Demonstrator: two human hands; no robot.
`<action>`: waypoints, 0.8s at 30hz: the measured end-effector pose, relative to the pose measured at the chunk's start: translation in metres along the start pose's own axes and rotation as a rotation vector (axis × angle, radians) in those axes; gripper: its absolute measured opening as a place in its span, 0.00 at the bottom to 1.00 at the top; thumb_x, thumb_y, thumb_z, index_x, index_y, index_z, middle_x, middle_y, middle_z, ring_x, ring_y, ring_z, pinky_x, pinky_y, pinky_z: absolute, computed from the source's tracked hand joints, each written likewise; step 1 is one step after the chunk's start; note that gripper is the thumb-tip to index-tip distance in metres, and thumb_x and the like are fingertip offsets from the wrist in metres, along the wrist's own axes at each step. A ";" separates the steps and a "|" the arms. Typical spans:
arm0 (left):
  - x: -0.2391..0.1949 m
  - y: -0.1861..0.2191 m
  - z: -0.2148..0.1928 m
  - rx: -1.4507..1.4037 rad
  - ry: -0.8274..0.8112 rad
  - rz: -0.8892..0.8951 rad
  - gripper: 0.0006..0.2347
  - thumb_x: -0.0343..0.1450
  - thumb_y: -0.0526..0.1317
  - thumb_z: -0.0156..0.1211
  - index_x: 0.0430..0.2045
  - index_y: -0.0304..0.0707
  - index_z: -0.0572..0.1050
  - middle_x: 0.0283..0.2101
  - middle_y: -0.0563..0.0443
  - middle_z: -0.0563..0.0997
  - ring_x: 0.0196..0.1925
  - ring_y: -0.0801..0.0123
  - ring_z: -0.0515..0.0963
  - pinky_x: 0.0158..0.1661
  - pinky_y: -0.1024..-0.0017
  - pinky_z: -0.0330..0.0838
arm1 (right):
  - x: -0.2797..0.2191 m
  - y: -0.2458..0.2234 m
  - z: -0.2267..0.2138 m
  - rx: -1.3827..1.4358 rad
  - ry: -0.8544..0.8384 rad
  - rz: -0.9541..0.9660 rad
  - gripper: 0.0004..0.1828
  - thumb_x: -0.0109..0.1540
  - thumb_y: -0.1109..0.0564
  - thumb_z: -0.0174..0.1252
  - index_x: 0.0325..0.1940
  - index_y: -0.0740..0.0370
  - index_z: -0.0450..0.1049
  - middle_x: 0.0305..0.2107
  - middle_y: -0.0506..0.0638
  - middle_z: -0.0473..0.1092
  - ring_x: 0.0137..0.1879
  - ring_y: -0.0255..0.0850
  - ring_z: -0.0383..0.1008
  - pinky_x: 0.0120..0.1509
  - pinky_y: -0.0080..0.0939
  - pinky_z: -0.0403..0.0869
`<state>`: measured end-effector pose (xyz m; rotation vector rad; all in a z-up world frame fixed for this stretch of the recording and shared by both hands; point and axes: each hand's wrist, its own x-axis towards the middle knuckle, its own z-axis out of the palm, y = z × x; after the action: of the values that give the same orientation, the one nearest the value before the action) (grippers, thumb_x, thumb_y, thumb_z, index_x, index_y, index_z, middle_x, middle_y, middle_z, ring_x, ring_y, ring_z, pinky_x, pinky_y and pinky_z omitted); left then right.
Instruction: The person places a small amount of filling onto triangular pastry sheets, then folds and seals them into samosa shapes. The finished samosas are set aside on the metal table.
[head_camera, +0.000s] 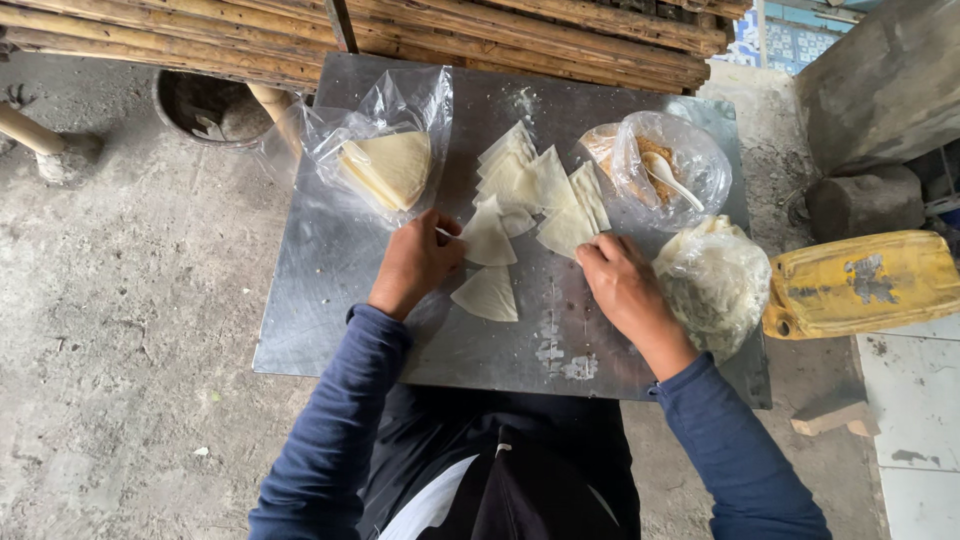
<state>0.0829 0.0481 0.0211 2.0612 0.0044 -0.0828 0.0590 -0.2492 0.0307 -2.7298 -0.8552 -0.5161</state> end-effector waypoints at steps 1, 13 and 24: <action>-0.001 -0.001 -0.003 -0.014 -0.011 -0.041 0.11 0.65 0.37 0.63 0.38 0.30 0.77 0.29 0.44 0.85 0.26 0.66 0.86 0.31 0.70 0.79 | 0.000 0.002 0.002 -0.056 -0.015 -0.033 0.06 0.62 0.64 0.57 0.44 0.64 0.73 0.40 0.54 0.69 0.48 0.51 0.72 0.55 0.47 0.73; -0.002 -0.021 0.013 0.076 0.142 0.145 0.09 0.68 0.39 0.62 0.39 0.37 0.79 0.33 0.43 0.85 0.35 0.55 0.85 0.39 0.62 0.77 | -0.019 -0.024 -0.032 -0.195 -0.111 -0.067 0.06 0.62 0.62 0.54 0.43 0.61 0.69 0.36 0.51 0.65 0.46 0.46 0.69 0.56 0.48 0.64; -0.009 -0.018 0.009 0.065 0.110 0.137 0.09 0.67 0.38 0.61 0.37 0.37 0.78 0.32 0.44 0.85 0.33 0.57 0.86 0.37 0.63 0.78 | -0.065 -0.059 -0.047 -0.097 -0.049 -0.039 0.11 0.61 0.64 0.57 0.48 0.62 0.72 0.43 0.56 0.74 0.50 0.47 0.76 0.64 0.50 0.66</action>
<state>0.0732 0.0493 0.0018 2.1226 -0.0726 0.1162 -0.0376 -0.2497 0.0545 -2.8296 -0.9198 -0.5133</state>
